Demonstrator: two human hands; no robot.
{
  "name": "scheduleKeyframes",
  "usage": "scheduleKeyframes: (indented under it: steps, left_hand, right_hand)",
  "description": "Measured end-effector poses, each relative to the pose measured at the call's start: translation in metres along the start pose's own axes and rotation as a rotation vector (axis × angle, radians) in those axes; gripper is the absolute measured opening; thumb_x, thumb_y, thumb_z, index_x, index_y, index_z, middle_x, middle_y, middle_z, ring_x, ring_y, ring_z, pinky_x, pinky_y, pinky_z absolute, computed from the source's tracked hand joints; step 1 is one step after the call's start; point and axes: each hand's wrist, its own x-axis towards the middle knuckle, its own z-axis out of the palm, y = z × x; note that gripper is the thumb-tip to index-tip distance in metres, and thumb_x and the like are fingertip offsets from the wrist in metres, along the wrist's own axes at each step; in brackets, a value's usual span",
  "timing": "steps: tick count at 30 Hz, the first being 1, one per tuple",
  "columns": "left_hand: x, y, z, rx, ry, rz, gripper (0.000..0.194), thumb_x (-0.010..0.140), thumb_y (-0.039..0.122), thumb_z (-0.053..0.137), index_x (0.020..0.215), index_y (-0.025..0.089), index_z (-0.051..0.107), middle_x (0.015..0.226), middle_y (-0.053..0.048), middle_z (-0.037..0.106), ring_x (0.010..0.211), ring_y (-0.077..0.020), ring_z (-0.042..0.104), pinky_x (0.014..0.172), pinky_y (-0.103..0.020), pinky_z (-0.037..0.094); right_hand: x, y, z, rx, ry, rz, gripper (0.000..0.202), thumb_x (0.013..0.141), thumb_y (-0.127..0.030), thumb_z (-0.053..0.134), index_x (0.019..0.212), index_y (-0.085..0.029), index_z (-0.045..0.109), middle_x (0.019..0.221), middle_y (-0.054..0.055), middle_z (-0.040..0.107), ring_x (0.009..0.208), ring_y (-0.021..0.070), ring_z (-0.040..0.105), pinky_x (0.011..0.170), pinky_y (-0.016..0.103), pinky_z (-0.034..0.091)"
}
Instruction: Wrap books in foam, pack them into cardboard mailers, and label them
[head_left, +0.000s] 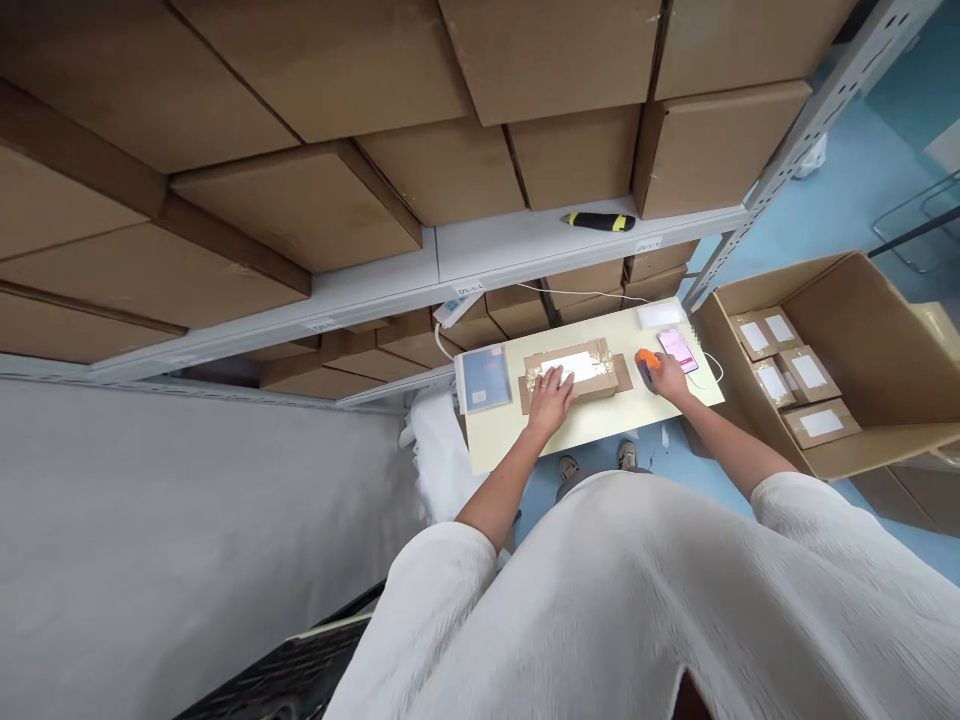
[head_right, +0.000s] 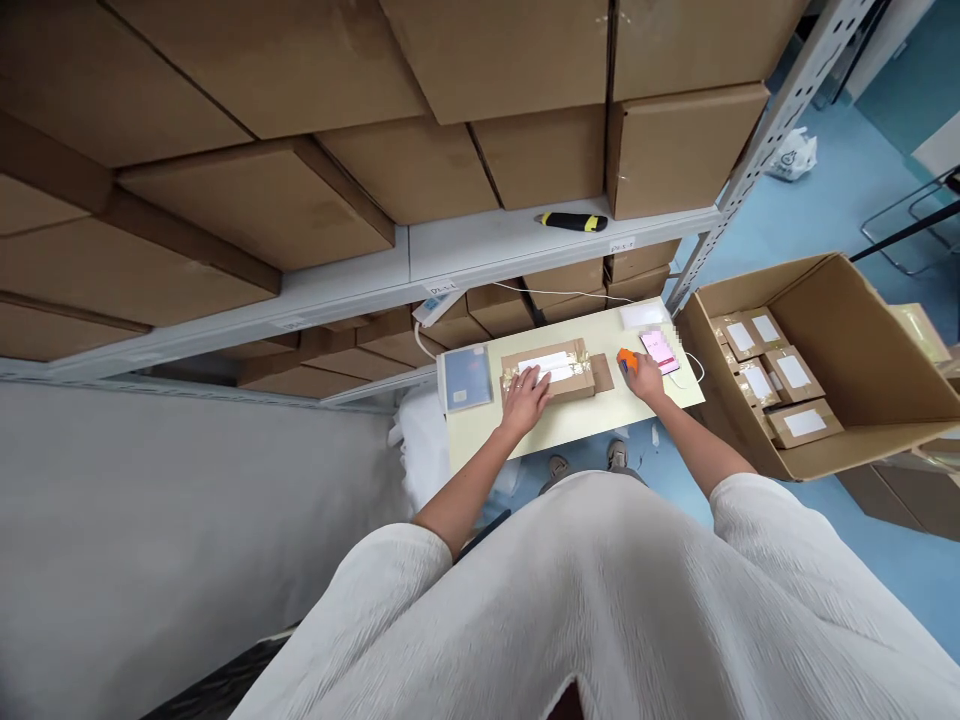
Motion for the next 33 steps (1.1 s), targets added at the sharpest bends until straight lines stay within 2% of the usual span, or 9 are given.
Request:
scheduleKeyframes:
  steps: [2,5,10,13,17,22,27,30,33]
  left_hand:
    - [0.003,0.001,-0.001,0.098,-0.031,-0.007,0.05,0.111,0.039,0.053,0.159,0.027,0.063,0.176,-0.014,0.049,0.168,-0.0363,0.038,0.141,-0.06,0.023]
    - [0.007,0.002,-0.002,0.135,-0.04,-0.014,0.051,0.111,0.039,0.053,0.158,0.025,0.064,0.175,-0.015,0.05,0.167,-0.0371,0.039,0.14,-0.06,0.025]
    - [0.008,0.002,0.0,0.111,-0.031,-0.031,0.049,0.109,0.038,0.057,0.156,0.028,0.066,0.174,-0.014,0.052,0.166,-0.038,0.041,0.139,-0.061,0.026]
    - [0.008,0.002,0.0,0.108,-0.033,-0.041,0.05,0.108,0.038,0.058,0.156,0.027,0.067,0.173,-0.015,0.052,0.165,-0.0387,0.041,0.139,-0.062,0.026]
    - [0.008,0.002,0.0,0.102,-0.038,-0.048,0.051,0.108,0.039,0.058,0.158,0.029,0.065,0.174,-0.014,0.052,0.166,-0.0374,0.041,0.139,-0.061,0.026]
    - [0.009,-0.001,-0.004,0.091,-0.063,-0.038,0.053,0.108,0.034,0.055,0.161,0.029,0.061,0.176,-0.011,0.05,0.167,-0.0348,0.04,0.139,-0.058,0.026]
    - [0.01,-0.007,-0.008,0.077,-0.082,-0.016,0.055,0.107,0.033,0.056,0.161,0.027,0.061,0.176,-0.01,0.05,0.167,-0.0331,0.04,0.139,-0.055,0.028]
    - [0.011,-0.008,-0.008,0.058,-0.068,-0.008,0.055,0.105,0.032,0.059,0.159,0.027,0.063,0.175,-0.01,0.052,0.166,-0.0332,0.041,0.139,-0.055,0.029]
    - [0.012,-0.008,-0.006,0.028,-0.037,-0.002,0.054,0.103,0.031,0.061,0.157,0.026,0.064,0.173,-0.011,0.054,0.165,-0.0327,0.043,0.138,-0.055,0.03]
  right_hand:
    - [-0.009,0.014,-0.002,-0.081,-0.029,0.04,0.047,0.106,-0.034,0.048,0.143,-0.011,0.069,0.143,0.024,0.07,0.134,0.0392,0.063,0.108,0.046,0.052]
    - [-0.015,0.021,0.004,-0.135,-0.104,0.072,0.036,0.104,-0.032,0.055,0.13,-0.016,0.074,0.138,0.019,0.073,0.126,0.0355,0.067,0.099,0.04,0.053]
    - [-0.01,0.018,0.02,-0.173,-0.173,0.166,0.034,0.101,-0.037,0.067,0.13,-0.021,0.071,0.129,0.017,0.074,0.121,0.0362,0.07,0.094,0.043,0.055]
    - [-0.007,0.018,0.026,-0.187,-0.192,0.168,0.033,0.1,-0.038,0.07,0.129,-0.021,0.07,0.121,0.017,0.075,0.115,0.0365,0.072,0.095,0.046,0.055]
    - [-0.006,0.022,0.025,-0.166,-0.209,0.142,0.034,0.096,-0.033,0.071,0.126,-0.018,0.069,0.122,0.021,0.073,0.113,0.0375,0.071,0.091,0.045,0.055]
    - [-0.006,0.015,0.003,-0.145,-0.141,0.108,0.029,0.094,-0.032,0.064,0.118,-0.019,0.074,0.121,0.021,0.074,0.12,0.0394,0.069,0.096,0.046,0.054]
    - [0.005,-0.009,-0.04,-0.003,-0.065,0.189,0.032,0.092,-0.034,0.058,0.117,-0.021,0.073,0.113,0.015,0.079,0.115,0.0391,0.071,0.106,0.054,0.048]
    - [0.017,-0.033,-0.065,0.24,-0.046,0.107,0.029,0.089,-0.037,0.058,0.111,-0.022,0.07,0.111,0.012,0.078,0.103,0.0332,0.071,0.097,0.047,0.052]
    - [0.027,-0.067,-0.077,0.501,-0.1,-0.056,0.024,0.086,-0.04,0.06,0.101,-0.023,0.067,0.101,0.007,0.075,0.096,0.0278,0.066,0.089,0.04,0.052]
